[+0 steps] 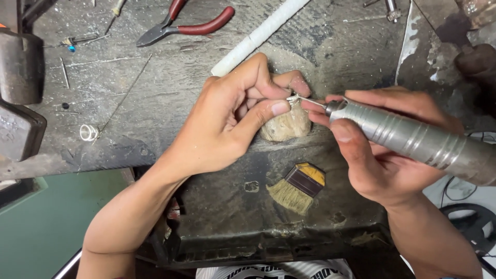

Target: Polishing a small jewelry piece using a handheld rotary tool at a workbench

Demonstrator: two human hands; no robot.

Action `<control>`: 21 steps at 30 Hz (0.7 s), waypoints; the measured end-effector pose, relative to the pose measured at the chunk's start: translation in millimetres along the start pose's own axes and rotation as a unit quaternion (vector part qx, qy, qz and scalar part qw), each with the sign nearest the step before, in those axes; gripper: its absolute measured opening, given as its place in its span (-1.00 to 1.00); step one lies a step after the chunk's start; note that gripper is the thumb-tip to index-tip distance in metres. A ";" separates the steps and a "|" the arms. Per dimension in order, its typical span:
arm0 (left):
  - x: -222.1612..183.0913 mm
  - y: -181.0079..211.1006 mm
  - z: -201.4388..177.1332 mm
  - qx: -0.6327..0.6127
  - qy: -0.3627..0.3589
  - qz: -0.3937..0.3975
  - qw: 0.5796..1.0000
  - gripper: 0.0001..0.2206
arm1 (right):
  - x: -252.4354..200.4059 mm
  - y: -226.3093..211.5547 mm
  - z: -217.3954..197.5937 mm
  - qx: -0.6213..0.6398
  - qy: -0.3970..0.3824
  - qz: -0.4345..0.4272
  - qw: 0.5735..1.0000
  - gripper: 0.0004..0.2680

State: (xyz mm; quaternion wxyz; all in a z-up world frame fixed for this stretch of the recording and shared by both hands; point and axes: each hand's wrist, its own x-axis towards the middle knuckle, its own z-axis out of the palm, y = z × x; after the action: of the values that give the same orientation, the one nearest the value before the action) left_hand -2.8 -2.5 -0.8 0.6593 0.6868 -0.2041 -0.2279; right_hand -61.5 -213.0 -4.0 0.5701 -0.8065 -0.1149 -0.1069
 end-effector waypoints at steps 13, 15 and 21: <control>-0.5 -1.0 0.3 0.003 0.007 0.003 1.000 -0.80 | -8.4 -0.1 2.5 0.022 0.020 0.040 0.999 -0.83; -0.5 -1.0 0.4 -0.004 0.003 0.006 1.000 -0.81 | -7.5 0.1 1.4 0.017 0.006 0.028 0.999 -0.82; 1.0 1.7 -1.5 0.037 0.000 0.025 0.999 -0.79 | -0.3 -3.0 -3.6 -0.037 -0.025 0.002 0.999 -0.80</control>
State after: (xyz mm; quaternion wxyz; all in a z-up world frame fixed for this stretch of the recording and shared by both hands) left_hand -1.1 -1.9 0.8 0.6390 0.7055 -0.2290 -0.2037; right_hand -62.8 -215.4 -0.2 0.5370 -0.8295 -0.1239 -0.0900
